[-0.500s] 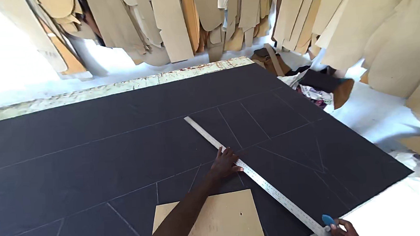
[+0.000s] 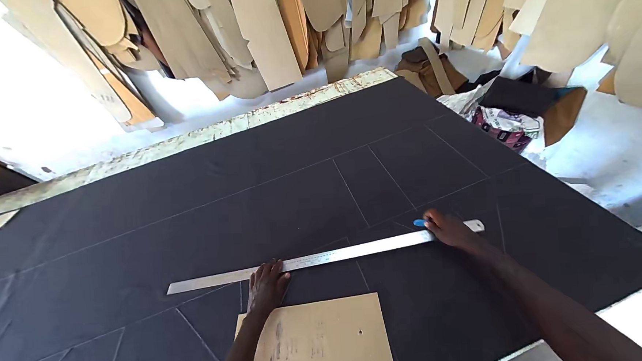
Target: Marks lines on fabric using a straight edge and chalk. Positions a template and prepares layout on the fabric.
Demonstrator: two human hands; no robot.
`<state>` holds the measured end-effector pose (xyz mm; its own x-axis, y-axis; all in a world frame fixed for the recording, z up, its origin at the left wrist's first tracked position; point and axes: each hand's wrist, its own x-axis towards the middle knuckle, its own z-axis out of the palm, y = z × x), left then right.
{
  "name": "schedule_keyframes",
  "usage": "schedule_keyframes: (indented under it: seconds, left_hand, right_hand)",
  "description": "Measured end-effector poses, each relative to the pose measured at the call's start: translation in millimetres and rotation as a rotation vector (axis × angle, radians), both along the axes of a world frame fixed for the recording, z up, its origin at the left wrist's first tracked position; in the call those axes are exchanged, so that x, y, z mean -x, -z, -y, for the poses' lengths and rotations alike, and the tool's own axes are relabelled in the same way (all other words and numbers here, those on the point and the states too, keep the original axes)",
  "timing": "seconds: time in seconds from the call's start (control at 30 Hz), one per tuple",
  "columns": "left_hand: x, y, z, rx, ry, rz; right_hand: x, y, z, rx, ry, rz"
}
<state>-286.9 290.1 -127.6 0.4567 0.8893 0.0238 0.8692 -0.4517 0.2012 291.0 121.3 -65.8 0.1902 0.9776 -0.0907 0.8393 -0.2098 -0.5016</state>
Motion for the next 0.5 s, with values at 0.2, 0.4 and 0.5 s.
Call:
schedule_keyframes:
  seconds: [0.2,0.4,0.5]
  left_hand:
    - [3,-6,14,0.025,-0.127,0.075]
    - [13,-14,80,0.051,-0.194,0.209]
    - [24,-20,128,0.067,-0.327,0.192]
  right_hand:
    - [29,34,-62,-0.273,0.008,-0.025]
    - [68,68,-11,-0.381,0.012,-0.172]
    - [99,67,33,-0.358,0.008,-0.361]
